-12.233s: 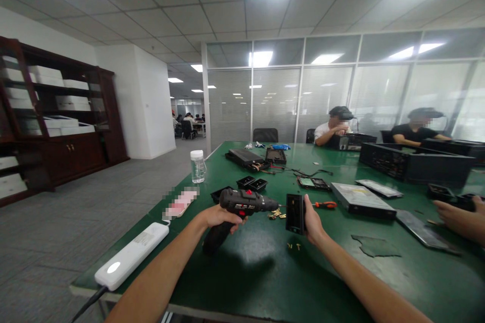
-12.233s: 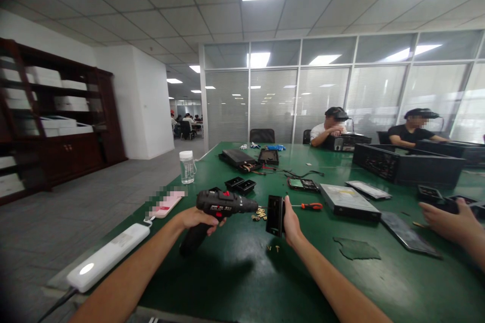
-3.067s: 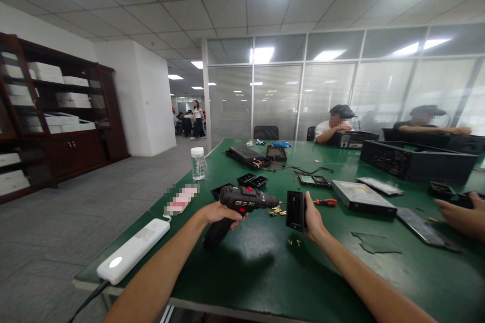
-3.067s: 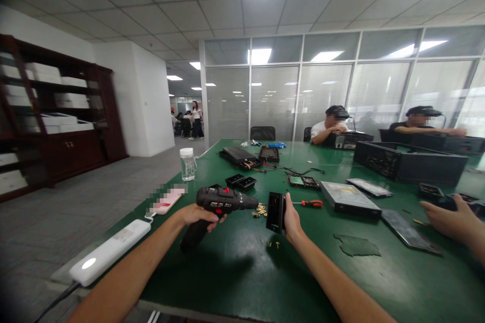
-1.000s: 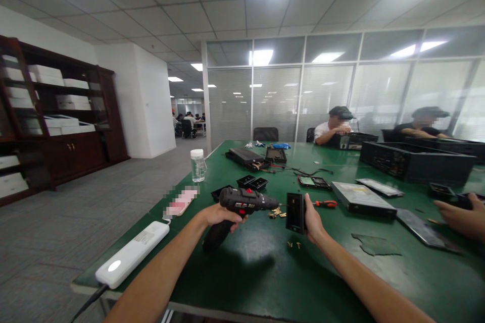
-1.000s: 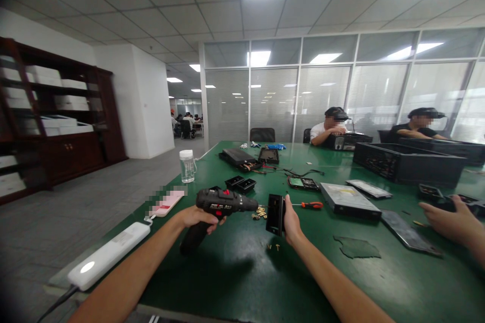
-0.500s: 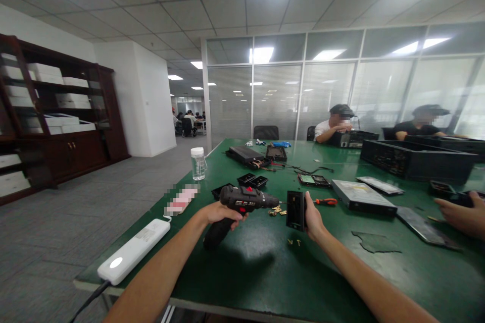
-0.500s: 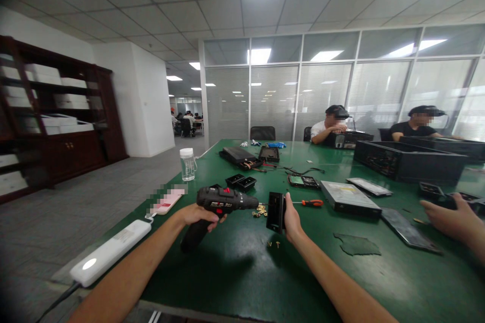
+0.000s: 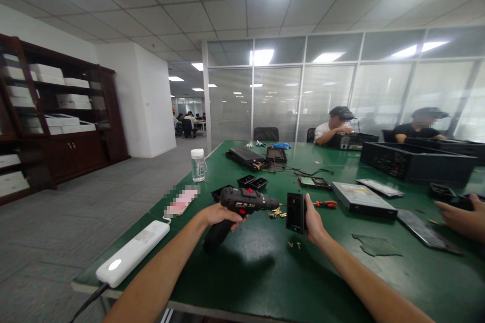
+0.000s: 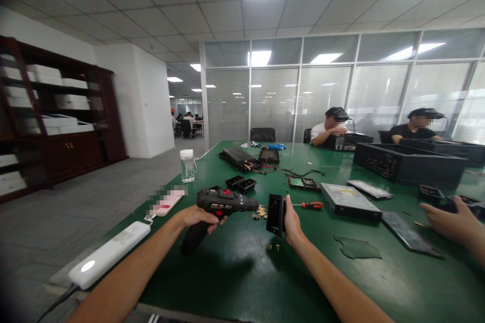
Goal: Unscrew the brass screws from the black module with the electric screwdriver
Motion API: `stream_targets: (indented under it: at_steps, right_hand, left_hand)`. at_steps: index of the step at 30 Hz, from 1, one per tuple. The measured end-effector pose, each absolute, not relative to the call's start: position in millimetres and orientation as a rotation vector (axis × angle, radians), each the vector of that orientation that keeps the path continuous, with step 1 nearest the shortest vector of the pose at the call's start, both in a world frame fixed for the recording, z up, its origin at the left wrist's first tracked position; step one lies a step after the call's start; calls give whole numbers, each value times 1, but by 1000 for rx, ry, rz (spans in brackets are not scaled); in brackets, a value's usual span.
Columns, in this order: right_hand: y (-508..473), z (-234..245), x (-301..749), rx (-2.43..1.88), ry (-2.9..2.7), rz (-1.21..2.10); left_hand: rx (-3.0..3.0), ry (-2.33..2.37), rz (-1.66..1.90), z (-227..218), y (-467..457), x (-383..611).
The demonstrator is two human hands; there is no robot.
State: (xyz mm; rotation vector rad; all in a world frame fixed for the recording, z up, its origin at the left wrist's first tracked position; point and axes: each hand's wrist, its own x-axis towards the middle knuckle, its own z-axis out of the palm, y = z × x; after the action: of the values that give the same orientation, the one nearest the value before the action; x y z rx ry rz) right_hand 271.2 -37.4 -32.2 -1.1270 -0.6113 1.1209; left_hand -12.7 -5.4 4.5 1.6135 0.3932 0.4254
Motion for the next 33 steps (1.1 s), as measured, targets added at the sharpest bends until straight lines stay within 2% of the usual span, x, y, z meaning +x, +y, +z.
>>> stream_targets:
  at_steps: [33]
  right_hand:
    - [-35,-36,273,-1091,-603,1155]
  left_hand:
    - [1593,424,427,4,-4,-13]
